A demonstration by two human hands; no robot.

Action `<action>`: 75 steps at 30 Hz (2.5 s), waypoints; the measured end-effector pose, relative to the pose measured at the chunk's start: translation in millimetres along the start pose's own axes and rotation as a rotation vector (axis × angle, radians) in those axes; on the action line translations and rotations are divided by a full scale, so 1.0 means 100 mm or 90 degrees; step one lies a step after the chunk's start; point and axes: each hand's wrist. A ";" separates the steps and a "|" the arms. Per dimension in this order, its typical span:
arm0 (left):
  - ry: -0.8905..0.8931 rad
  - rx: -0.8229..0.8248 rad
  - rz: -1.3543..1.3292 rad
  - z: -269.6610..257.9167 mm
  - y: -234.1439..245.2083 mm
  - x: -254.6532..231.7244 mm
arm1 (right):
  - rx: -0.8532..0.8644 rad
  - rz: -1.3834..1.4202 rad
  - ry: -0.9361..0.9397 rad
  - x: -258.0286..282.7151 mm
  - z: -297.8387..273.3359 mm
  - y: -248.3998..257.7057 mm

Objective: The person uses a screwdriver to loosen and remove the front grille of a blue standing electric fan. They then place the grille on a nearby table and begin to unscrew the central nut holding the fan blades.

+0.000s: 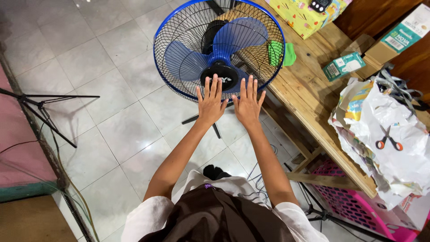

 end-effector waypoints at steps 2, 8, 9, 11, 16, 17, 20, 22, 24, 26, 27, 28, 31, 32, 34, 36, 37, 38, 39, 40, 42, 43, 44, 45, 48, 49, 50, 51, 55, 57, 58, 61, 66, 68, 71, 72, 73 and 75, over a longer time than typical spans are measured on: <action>0.001 0.018 -0.010 -0.01 -0.04 -0.04 | -0.014 -0.001 0.001 -0.04 -0.03 0.00; -0.017 0.058 -0.038 0.08 -0.11 -0.15 | -0.006 -0.004 -0.031 -0.16 0.00 0.03; -0.022 0.057 -0.040 0.08 -0.13 -0.18 | -0.004 -0.003 -0.035 -0.18 0.00 0.04; -0.022 0.076 -0.038 0.09 -0.16 -0.22 | 0.000 -0.007 -0.039 -0.23 0.00 0.04; -0.031 0.070 -0.022 0.14 -0.26 -0.32 | -0.019 -0.006 -0.036 -0.40 0.05 0.09; -0.032 0.070 -0.016 0.15 -0.29 -0.36 | -0.014 -0.009 -0.042 -0.46 0.06 0.11; -0.036 0.070 -0.032 0.19 -0.39 -0.53 | -0.013 -0.013 -0.057 -0.71 0.10 0.16; -0.039 0.072 -0.037 0.22 -0.47 -0.67 | -0.020 -0.012 -0.063 -0.93 0.13 0.20; -0.044 0.075 -0.025 0.26 -0.54 -0.85 | -0.030 -0.010 -0.068 -1.17 0.15 0.22; -0.043 0.076 -0.031 0.32 -0.62 -1.07 | 0.000 -0.025 -0.075 -1.43 0.22 0.24; -0.042 0.076 -0.034 0.37 -0.67 -1.19 | 0.014 -0.033 -0.078 -1.57 0.27 0.25; -0.043 0.081 -0.034 0.42 -0.72 -1.30 | 0.014 -0.035 -0.068 -1.71 0.31 0.25; -0.047 0.094 -0.033 0.56 -0.90 -1.60 | 0.027 -0.040 -0.045 -2.11 0.40 0.22; -0.052 0.092 -0.034 0.64 -0.97 -1.68 | 0.036 -0.043 -0.044 -2.25 0.46 0.20; -0.059 0.093 -0.031 0.77 -1.12 -1.83 | 0.048 -0.046 -0.042 -2.52 0.57 0.19; -0.061 0.099 -0.022 0.86 -1.26 -1.93 | 0.057 -0.044 -0.040 -2.77 0.67 0.15; -0.057 0.094 -0.010 0.88 -1.34 -1.98 | 0.065 -0.035 -0.036 -2.90 0.71 0.13; -0.053 0.089 0.004 0.90 -1.41 -2.02 | 0.074 -0.025 -0.031 -3.01 0.76 0.10; -0.048 0.084 0.017 0.93 -1.48 -2.05 | 0.082 -0.015 -0.025 -3.11 0.82 0.07; -0.040 0.084 0.030 0.94 -1.55 -2.07 | 0.097 -0.004 -0.017 -3.18 0.88 0.03; -0.021 0.083 0.056 0.94 -1.66 -2.07 | 0.128 0.019 0.004 -3.29 1.02 -0.05; -0.006 0.094 0.067 0.95 -1.71 -2.06 | 0.143 0.024 0.014 -3.32 1.09 -0.09; 0.008 0.104 0.078 0.97 -1.75 -2.04 | 0.157 0.029 0.023 -3.33 1.17 -0.13; 0.022 0.114 0.089 0.98 -1.79 -2.02 | 0.171 0.034 0.032 -3.33 1.24 -0.17; 0.015 0.049 0.122 0.97 -1.84 -1.96 | 0.195 0.045 0.088 -3.25 1.46 -0.27; 0.019 0.067 0.127 0.96 -1.85 -1.95 | 0.210 0.054 0.104 -3.22 1.52 -0.30; 0.021 0.082 0.133 0.96 -1.86 -1.93 | 0.222 0.061 0.120 -3.19 1.58 -0.33; 0.023 0.098 0.138 0.95 -1.86 -1.92 | 0.234 0.069 0.135 -3.16 1.62 -0.36; -0.004 0.043 0.183 1.00 -1.82 -1.86 | 0.293 0.061 0.118 -3.06 1.74 -0.48; 0.010 0.111 0.136 1.00 -1.83 -1.86 | 0.269 0.060 0.071 -3.09 1.65 -0.59; 0.006 0.103 0.145 1.01 -1.83 -1.86 | 0.232 0.062 0.089 -3.12 1.62 -0.63; -0.005 0.083 0.170 1.02 -1.84 -1.86 | 0.165 0.072 0.096 -3.24 1.47 -0.70; -0.027 0.051 0.195 0.98 -1.81 -1.87 | 0.131 0.009 0.028 -3.39 0.98 -0.54; -0.022 0.071 0.129 0.96 -1.80 -1.89 | 0.116 0.019 -0.012 -3.40 0.74 -0.42; -0.021 0.096 0.062 0.94 -1.72 -1.92 | 0.104 0.050 -0.082 -3.37 0.52 -0.26; -0.026 0.107 0.045 0.92 -1.69 -1.94 | 0.102 0.065 -0.112 -3.37 0.45 -0.22; -0.039 0.097 0.028 0.89 -1.66 -1.97 | 0.076 0.082 -0.136 -3.38 0.39 -0.20; -0.060 0.069 0.001 0.88 -1.54 -1.98 | 0.021 0.119 -0.173 -3.40 0.43 -0.15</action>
Point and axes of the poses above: each hand's wrist, its own z-axis towards the middle knuckle, its own y-axis out of the back of the hand, x = y × z
